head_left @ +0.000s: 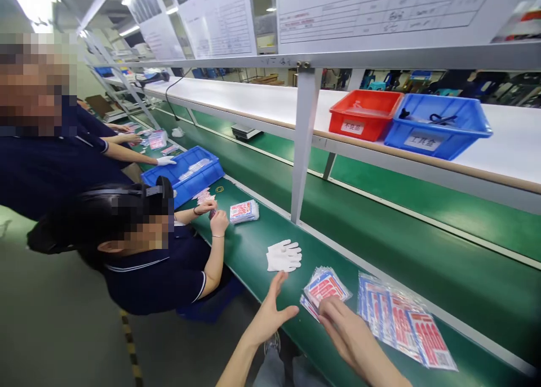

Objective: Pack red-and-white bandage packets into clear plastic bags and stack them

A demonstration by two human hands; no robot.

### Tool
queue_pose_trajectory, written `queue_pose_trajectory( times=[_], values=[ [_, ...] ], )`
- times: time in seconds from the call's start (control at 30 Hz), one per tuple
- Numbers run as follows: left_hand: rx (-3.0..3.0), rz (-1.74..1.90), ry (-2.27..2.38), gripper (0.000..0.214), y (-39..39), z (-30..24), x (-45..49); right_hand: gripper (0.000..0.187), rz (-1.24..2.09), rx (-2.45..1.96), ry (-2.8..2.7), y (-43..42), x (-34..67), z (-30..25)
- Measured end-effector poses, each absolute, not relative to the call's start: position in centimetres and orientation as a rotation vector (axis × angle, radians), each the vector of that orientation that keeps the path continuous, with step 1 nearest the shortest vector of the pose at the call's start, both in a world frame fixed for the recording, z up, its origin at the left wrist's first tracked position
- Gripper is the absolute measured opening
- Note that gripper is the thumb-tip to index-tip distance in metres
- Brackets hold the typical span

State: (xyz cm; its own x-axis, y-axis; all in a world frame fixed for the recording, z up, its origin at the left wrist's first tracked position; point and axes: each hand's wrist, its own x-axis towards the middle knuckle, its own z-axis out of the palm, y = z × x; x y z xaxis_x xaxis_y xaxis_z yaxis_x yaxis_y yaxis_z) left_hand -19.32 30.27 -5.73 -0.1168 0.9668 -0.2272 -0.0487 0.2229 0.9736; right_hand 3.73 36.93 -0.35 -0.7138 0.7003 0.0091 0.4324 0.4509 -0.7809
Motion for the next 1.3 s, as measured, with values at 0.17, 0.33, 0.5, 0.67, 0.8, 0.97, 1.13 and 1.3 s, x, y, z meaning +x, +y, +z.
queue_pose_trajectory(
  times=[0.17,0.33,0.5,0.67,0.8,0.97,1.13,1.3],
  values=[
    [1.245,0.94,1.278,0.018,32.1,-1.0,-19.6,0.016,0.974,-0.843,-2.56,37.6,3.3,1.9],
    [1.172,1.012,1.347,0.017,31.6,0.4,-18.7,0.019,1.06,-1.036,-2.422,38.5,5.1,2.7],
    [1.125,1.059,1.342,0.015,30.8,1.6,-17.8,0.023,1.108,-1.143,-2.136,38.3,5.1,3.5],
    [1.217,1.082,1.387,0.011,30.5,3.4,-17.2,0.011,1.253,-1.049,-2.165,37.6,2.8,4.3],
    [1.163,1.114,1.35,0.017,29.9,4.0,-17.0,0.019,1.298,-1.059,-2.113,37.2,2.3,4.2],
    [1.137,1.194,1.342,0.025,29.4,4.5,-16.6,0.021,1.231,-1.023,-2.139,36.8,2.4,4.3],
    [1.259,1.175,1.441,0.013,29.3,5.1,-16.3,0.016,1.085,-0.95,-2.202,36.5,2.1,4.9],
    [1.334,1.194,1.465,0.012,29.2,5.0,-16.2,0.014,0.992,-0.894,-2.225,36.5,1.7,5.5]
  ],
)
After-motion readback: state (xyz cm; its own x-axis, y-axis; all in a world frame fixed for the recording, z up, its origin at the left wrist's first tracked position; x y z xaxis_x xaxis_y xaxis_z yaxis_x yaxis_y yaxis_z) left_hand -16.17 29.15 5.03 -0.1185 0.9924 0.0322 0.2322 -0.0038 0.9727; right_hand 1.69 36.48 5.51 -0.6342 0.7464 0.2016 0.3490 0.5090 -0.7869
